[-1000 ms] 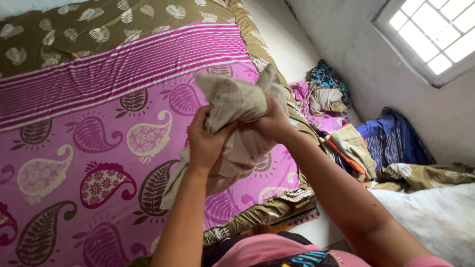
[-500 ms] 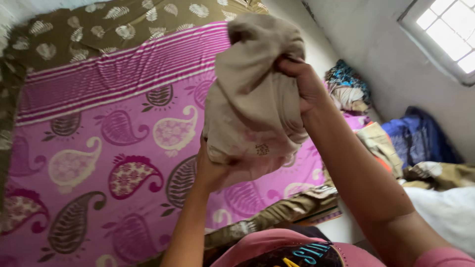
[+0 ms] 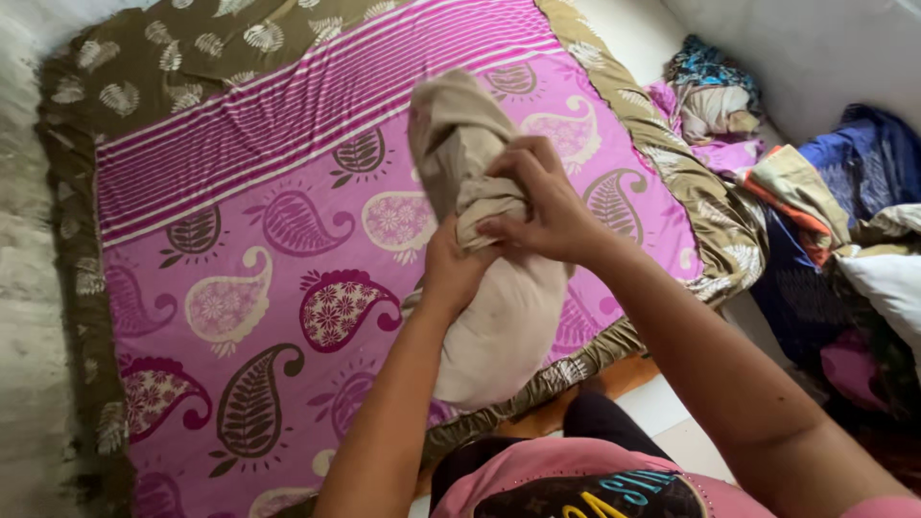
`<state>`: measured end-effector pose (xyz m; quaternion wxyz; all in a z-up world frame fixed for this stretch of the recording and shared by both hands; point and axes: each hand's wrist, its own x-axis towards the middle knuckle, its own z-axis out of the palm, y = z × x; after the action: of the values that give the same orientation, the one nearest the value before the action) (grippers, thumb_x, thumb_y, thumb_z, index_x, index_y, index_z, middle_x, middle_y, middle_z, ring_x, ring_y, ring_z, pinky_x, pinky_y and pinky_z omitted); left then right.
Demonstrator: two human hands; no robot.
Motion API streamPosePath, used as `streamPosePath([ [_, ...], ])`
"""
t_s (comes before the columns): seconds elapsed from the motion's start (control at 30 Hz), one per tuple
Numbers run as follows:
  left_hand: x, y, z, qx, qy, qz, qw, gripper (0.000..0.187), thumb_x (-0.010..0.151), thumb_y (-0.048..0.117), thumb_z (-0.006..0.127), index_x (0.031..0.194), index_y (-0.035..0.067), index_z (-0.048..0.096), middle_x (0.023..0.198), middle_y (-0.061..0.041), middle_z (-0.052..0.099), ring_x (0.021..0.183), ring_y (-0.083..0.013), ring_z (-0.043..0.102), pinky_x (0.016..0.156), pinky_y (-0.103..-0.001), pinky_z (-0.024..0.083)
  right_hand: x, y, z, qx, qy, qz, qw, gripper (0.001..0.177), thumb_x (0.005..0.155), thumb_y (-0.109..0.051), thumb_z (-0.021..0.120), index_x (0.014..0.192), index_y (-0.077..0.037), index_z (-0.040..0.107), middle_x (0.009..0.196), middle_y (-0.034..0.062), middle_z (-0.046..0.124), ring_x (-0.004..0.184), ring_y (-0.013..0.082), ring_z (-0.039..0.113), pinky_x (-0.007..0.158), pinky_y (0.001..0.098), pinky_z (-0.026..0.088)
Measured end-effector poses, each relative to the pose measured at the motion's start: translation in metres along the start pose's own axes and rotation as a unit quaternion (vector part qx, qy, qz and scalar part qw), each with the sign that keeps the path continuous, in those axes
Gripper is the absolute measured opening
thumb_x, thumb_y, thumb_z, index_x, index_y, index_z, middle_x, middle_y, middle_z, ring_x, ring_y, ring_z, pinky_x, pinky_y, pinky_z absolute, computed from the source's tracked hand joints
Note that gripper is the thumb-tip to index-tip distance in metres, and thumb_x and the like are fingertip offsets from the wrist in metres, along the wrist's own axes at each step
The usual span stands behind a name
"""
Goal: The person smooths and tucks a patterned bedsheet onto a mattress, then places a pillow into a pillowcase and sets it on the bed. The person handles the sheet and pillow by hand in a bedroom.
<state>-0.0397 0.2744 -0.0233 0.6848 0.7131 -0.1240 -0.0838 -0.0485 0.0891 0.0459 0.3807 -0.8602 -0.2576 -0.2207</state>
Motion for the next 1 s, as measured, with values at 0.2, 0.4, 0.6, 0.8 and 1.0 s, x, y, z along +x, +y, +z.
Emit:
streamPosePath([
  [0.2,-0.019,0.005,-0.005,0.041,0.010,0.032,0.999,0.044,0.078,0.010,0.082,0.119,0.002,0.068,0.113,-0.012,0.077,0.104,-0.0219,0.075,0.091,-0.033,0.059,-0.033,0.015,0.023,-0.029,0.075,0.088,0.993,0.020,0.099,-0.014,0.074,0.111,-0.007,0.059,0.107,0.0125,0.059,0.097,0.0281,0.061,0.085,0.0389,0.051],
  [0.4,-0.004,0.002,0.035,0.202,0.162,-0.033,0.965,0.056,0.082,0.019,0.076,0.130,-0.002,0.058,0.115,-0.018,0.071,0.106,-0.0353,0.067,0.089,-0.042,0.051,-0.049,0.002,0.023,0.230,-0.015,0.320,0.919,0.016,0.098,-0.013,0.062,0.110,-0.007,0.052,0.078,0.0017,0.057,0.066,0.0226,0.057,0.062,0.0396,0.050],
  [0.6,0.030,-0.002,0.117,-0.071,0.149,-0.094,0.982,0.042,0.095,0.021,0.060,0.131,0.000,0.060,0.120,-0.010,0.071,0.107,-0.0247,0.068,0.091,-0.037,0.054,-0.088,0.025,-0.056,0.119,-0.074,0.131,0.981,0.037,0.086,-0.015,0.079,0.109,-0.006,0.052,0.088,0.0093,0.060,0.082,0.0293,0.062,0.071,0.0396,0.051],
  [0.8,0.046,-0.008,0.238,-0.140,0.150,0.014,0.979,0.038,0.098,0.019,0.052,0.129,0.000,0.062,0.122,-0.011,0.070,0.111,-0.0241,0.066,0.098,-0.037,0.052,-0.160,0.146,-0.189,-0.298,0.213,0.145,0.919,0.035,0.076,0.001,0.076,0.104,-0.008,0.058,0.103,0.0145,0.059,0.094,0.0383,0.061,0.078,0.0474,0.049],
  [1.0,0.085,-0.036,0.278,-0.437,0.236,0.004,0.868,0.038,0.100,0.020,0.045,0.127,0.001,0.063,0.124,-0.012,0.069,0.115,-0.0236,0.063,0.104,-0.037,0.050,-0.260,0.246,-0.261,-0.276,0.159,0.288,0.903,0.029,0.073,-0.004,0.078,0.093,-0.010,0.058,0.094,0.0147,0.061,0.085,0.0326,0.061,0.069,0.0456,0.048],
])
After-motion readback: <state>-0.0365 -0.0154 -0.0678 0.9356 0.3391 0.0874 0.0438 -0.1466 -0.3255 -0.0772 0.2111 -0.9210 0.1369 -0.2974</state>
